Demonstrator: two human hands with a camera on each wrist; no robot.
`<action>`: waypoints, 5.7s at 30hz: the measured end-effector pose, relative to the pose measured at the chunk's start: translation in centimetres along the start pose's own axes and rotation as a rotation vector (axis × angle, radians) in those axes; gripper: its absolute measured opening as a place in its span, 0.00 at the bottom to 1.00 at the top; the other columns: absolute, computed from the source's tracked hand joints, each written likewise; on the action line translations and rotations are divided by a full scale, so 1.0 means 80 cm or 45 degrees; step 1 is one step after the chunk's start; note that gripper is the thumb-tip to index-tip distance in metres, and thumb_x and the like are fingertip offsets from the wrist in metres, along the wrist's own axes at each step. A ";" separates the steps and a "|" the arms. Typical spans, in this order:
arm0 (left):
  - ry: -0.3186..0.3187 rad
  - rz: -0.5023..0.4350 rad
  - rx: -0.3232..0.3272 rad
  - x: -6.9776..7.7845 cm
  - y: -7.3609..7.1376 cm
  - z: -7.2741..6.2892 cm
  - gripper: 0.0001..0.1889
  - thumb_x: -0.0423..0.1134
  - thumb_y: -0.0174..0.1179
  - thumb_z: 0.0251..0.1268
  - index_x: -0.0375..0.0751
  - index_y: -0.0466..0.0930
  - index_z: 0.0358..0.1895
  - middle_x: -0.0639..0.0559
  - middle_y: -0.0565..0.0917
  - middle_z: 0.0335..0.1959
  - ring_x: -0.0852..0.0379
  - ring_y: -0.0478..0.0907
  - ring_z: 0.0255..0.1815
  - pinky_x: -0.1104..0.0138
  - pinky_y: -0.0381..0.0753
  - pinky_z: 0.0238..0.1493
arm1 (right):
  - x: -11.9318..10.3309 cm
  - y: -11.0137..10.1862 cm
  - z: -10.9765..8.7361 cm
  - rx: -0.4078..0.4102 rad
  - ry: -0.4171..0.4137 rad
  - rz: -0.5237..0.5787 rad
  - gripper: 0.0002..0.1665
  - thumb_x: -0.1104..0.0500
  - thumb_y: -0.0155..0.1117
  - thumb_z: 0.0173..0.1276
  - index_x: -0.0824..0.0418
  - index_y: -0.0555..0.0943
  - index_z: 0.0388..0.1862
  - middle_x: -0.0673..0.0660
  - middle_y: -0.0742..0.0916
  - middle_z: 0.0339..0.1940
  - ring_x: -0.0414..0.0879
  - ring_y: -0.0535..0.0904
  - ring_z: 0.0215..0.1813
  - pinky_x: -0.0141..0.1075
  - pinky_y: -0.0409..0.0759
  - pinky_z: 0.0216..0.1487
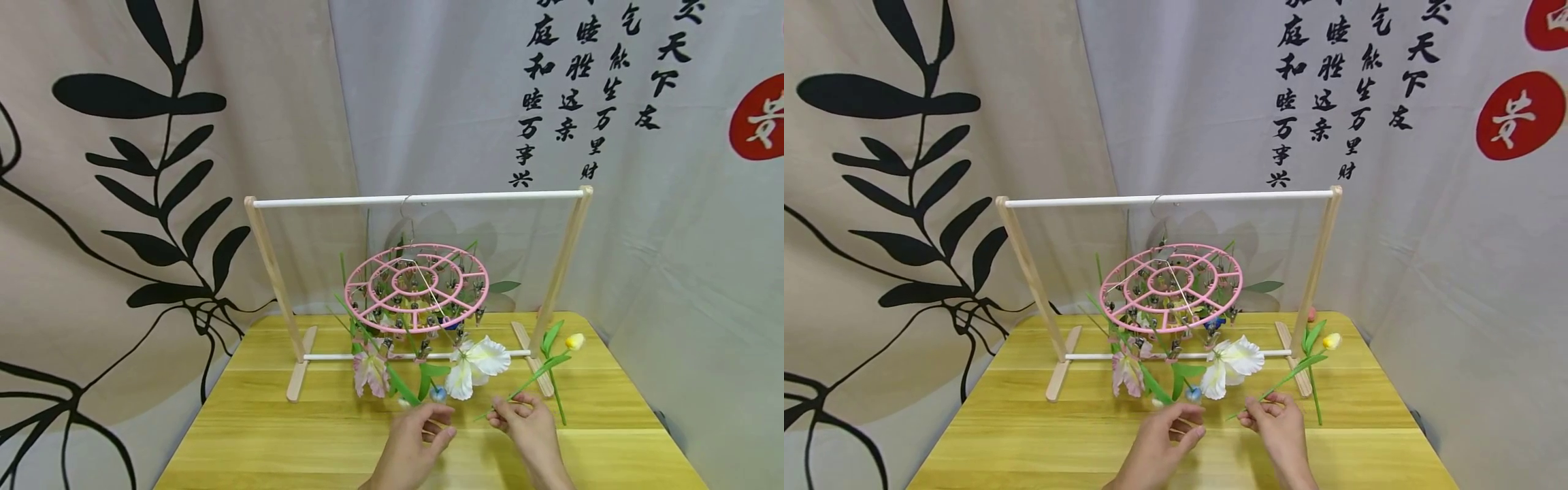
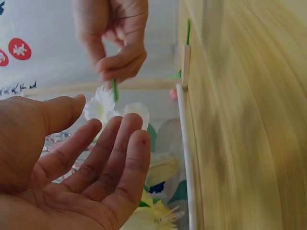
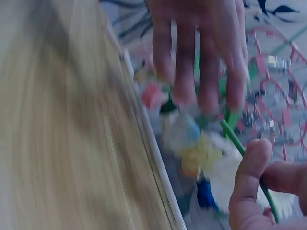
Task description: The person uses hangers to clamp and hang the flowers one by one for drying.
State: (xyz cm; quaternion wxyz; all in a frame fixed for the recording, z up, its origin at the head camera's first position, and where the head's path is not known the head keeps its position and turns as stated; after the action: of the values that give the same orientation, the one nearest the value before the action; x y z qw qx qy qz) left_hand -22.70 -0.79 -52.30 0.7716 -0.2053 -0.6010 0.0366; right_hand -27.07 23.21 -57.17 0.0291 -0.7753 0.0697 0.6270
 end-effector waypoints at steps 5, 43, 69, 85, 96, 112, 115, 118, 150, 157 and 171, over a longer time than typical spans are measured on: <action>-0.031 0.004 0.002 -0.001 0.007 0.006 0.13 0.42 0.74 0.84 0.45 0.92 0.64 0.51 0.95 0.52 0.69 0.90 0.47 0.76 0.92 0.47 | 0.003 0.039 -0.023 -0.108 0.005 0.096 0.24 0.64 0.73 0.87 0.70 0.69 0.65 0.58 0.97 0.39 0.43 0.95 0.39 0.32 0.96 0.50; 0.009 0.265 0.259 0.024 -0.088 -0.020 0.06 0.39 0.70 0.86 0.51 0.95 0.45 0.56 0.94 0.40 0.68 0.86 0.40 0.74 0.87 0.41 | -0.129 0.089 -0.098 -0.209 -1.579 -1.118 0.21 0.69 0.91 0.63 0.50 0.94 0.48 0.44 0.88 0.48 0.27 0.80 0.38 0.20 0.79 0.34; 0.091 0.105 0.251 0.029 -0.061 0.003 0.12 0.46 0.77 0.80 0.51 0.93 0.59 0.47 0.96 0.57 0.64 0.91 0.52 0.69 0.93 0.53 | -0.144 0.084 -0.054 -0.285 -1.003 -0.521 0.05 0.60 0.78 0.84 0.51 0.91 0.53 0.47 0.94 0.44 0.37 0.91 0.41 0.34 0.93 0.45; 0.046 0.079 0.263 0.025 -0.046 0.017 0.08 0.44 0.75 0.83 0.50 0.95 0.56 0.55 0.98 0.50 0.62 0.92 0.46 0.72 0.92 0.51 | -0.134 0.111 -0.052 -0.451 -0.785 -0.304 0.08 0.59 0.76 0.86 0.62 0.90 0.54 0.61 0.94 0.48 0.47 0.94 0.45 0.36 0.94 0.47; 0.077 0.099 0.285 0.027 -0.050 0.015 0.06 0.44 0.75 0.83 0.51 0.96 0.54 0.56 0.98 0.48 0.63 0.92 0.44 0.72 0.92 0.50 | -0.153 0.092 -0.045 -0.360 -0.934 -0.344 0.07 0.61 0.70 0.90 0.64 0.90 0.56 0.62 0.95 0.48 0.42 0.93 0.43 0.36 0.95 0.46; 0.063 0.054 0.293 0.023 -0.059 0.010 0.06 0.43 0.75 0.83 0.49 0.96 0.54 0.54 0.98 0.48 0.62 0.92 0.44 0.69 0.93 0.50 | -0.225 0.035 0.063 -0.243 -0.861 -0.636 0.24 0.55 0.67 0.93 0.66 0.83 0.78 0.69 0.91 0.72 0.45 0.93 0.59 0.29 0.92 0.55; 0.042 0.065 0.290 0.023 -0.061 0.008 0.07 0.43 0.75 0.82 0.48 0.96 0.54 0.55 0.98 0.48 0.60 0.93 0.45 0.69 0.93 0.51 | -0.223 0.044 0.073 -0.357 -0.809 -0.695 0.26 0.53 0.67 0.93 0.65 0.82 0.80 0.68 0.91 0.72 0.56 0.93 0.64 0.31 0.91 0.58; 0.017 0.058 0.292 0.022 -0.062 0.007 0.07 0.43 0.75 0.82 0.49 0.96 0.54 0.56 0.97 0.47 0.61 0.92 0.46 0.69 0.93 0.52 | -0.222 0.049 0.077 -0.430 -0.784 -0.699 0.25 0.53 0.67 0.93 0.64 0.83 0.79 0.67 0.93 0.67 0.57 0.94 0.62 0.32 0.91 0.58; 0.091 -0.043 0.382 0.033 -0.063 0.012 0.04 0.43 0.76 0.83 0.51 0.95 0.51 0.53 0.98 0.49 0.62 0.94 0.46 0.70 0.95 0.51 | -0.187 0.085 0.045 -0.606 -0.752 -0.470 0.13 0.60 0.74 0.87 0.69 0.89 0.60 0.67 0.96 0.49 0.51 0.97 0.44 0.42 0.98 0.50; 0.075 -0.064 0.409 0.033 -0.064 0.011 0.03 0.42 0.76 0.83 0.51 0.95 0.51 0.53 0.97 0.48 0.62 0.93 0.47 0.71 0.95 0.50 | -0.186 0.102 0.029 -0.618 -0.809 -0.432 0.09 0.64 0.75 0.85 0.69 0.89 0.56 0.67 0.96 0.48 0.44 0.96 0.42 0.42 0.98 0.48; 0.132 -0.227 0.395 0.040 -0.058 0.012 0.05 0.37 0.75 0.83 0.42 0.93 0.52 0.43 0.96 0.47 0.57 0.97 0.43 0.66 0.99 0.47 | -0.175 0.137 0.008 -0.658 -0.841 -0.420 0.08 0.62 0.78 0.83 0.65 0.90 0.53 0.63 0.97 0.44 0.47 0.97 0.41 0.38 0.96 0.44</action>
State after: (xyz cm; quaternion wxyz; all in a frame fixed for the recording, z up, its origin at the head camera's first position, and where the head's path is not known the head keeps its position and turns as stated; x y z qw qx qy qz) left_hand -23.60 -3.83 -47.52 0.8242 -0.0314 -0.5633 0.0495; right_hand -32.17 13.44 -43.14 -0.0452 -0.5162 -0.2266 0.8247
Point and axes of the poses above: each hand's wrist, its own z-axis towards the middle knuckle, its own y-axis out of the palm, x = y × z, the point moved 8 cm from there along z, towards the middle knuckle
